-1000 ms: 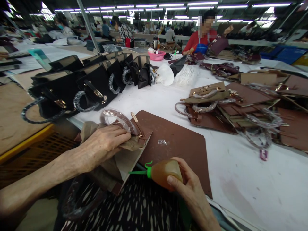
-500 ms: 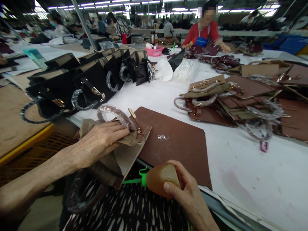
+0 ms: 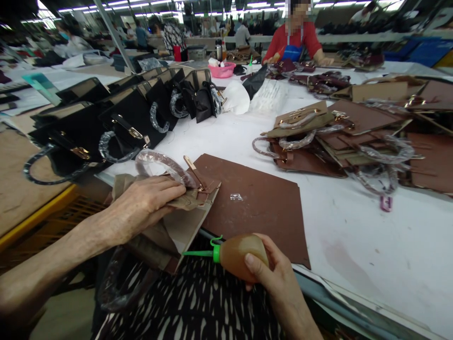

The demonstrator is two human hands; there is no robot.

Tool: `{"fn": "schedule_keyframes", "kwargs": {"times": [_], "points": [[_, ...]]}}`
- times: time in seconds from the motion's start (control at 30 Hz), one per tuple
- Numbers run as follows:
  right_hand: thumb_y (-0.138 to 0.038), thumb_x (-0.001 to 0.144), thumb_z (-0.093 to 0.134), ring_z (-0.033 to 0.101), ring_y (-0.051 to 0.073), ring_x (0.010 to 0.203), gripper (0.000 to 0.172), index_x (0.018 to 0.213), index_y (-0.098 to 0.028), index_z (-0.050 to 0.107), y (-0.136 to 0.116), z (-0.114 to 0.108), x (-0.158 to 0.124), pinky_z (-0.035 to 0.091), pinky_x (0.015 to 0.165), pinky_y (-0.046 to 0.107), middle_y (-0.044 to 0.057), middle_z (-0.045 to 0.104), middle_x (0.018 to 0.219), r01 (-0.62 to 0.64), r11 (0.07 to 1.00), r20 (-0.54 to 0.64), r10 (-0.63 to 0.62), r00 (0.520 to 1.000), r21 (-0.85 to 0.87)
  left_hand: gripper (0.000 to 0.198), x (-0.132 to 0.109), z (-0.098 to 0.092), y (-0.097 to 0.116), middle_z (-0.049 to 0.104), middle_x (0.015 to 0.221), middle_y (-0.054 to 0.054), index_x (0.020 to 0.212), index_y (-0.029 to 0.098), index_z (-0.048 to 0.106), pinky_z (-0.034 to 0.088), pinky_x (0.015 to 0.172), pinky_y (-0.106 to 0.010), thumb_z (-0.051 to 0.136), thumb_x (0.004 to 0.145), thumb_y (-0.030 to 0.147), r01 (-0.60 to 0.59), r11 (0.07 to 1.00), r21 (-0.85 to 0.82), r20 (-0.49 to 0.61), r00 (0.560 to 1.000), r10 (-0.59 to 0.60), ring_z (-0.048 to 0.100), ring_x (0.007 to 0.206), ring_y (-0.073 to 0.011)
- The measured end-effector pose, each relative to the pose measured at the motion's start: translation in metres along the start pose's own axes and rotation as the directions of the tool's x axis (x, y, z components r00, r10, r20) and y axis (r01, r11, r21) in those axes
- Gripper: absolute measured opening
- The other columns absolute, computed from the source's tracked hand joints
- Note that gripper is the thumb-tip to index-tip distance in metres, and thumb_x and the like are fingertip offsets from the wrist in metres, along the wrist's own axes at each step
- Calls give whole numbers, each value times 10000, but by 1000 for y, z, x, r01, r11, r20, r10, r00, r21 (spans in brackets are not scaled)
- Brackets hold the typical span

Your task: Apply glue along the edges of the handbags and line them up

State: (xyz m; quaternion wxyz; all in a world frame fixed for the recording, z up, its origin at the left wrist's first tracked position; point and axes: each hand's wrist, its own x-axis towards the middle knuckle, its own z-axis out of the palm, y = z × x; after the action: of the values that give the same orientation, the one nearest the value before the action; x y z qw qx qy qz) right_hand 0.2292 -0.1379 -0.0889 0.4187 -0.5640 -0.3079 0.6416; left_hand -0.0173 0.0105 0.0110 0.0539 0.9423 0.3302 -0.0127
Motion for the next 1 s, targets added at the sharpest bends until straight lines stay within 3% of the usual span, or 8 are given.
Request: {"fn": "schedule_keyframes", "kwargs": {"times": [0.37,0.57,0.77,0.9,1.0], "points": [[-476,763,622,521,168,611,394,1013,-178,564,4,7,-5,417,419,221,30,583,752,-48,997,-2,48,999,63,128,2,-1,0,620,873,-68,932,144,568,447,745,-325,463,871,184,5,1000,2,0,1000,-5,557,851,-208],[-526,658,680,525,166,527,510,1022,-189,561,1,17,-14,416,383,229,15,604,703,-77,996,-112,82,990,47,139,1,0,-1,607,860,-67,914,148,561,428,719,-317,434,892,200,-12,1000,-6,-4,1000,12,543,826,-204],[-486,650,697,626,232,761,551,1101,-247,487,0,21,-14,519,553,258,19,652,848,17,997,-257,-36,966,-75,128,2,-2,-1,605,863,-64,892,150,559,433,737,-335,435,878,181,16,1000,-17,19,1000,-16,537,833,-215],[-451,674,688,642,241,865,532,1112,-245,465,0,16,-5,525,721,271,33,670,952,102,974,-232,-149,961,-203,130,2,-4,0,608,866,-60,878,155,559,438,745,-335,430,873,168,22,999,-26,17,1000,-21,536,833,-210],[-436,678,697,646,235,869,538,1123,-245,462,-2,11,-1,522,744,266,23,674,961,130,940,-204,-200,958,-314,134,2,-4,-1,610,860,-60,895,151,560,442,750,-337,428,875,168,20,999,-37,19,1000,-19,541,834,-209]]}}
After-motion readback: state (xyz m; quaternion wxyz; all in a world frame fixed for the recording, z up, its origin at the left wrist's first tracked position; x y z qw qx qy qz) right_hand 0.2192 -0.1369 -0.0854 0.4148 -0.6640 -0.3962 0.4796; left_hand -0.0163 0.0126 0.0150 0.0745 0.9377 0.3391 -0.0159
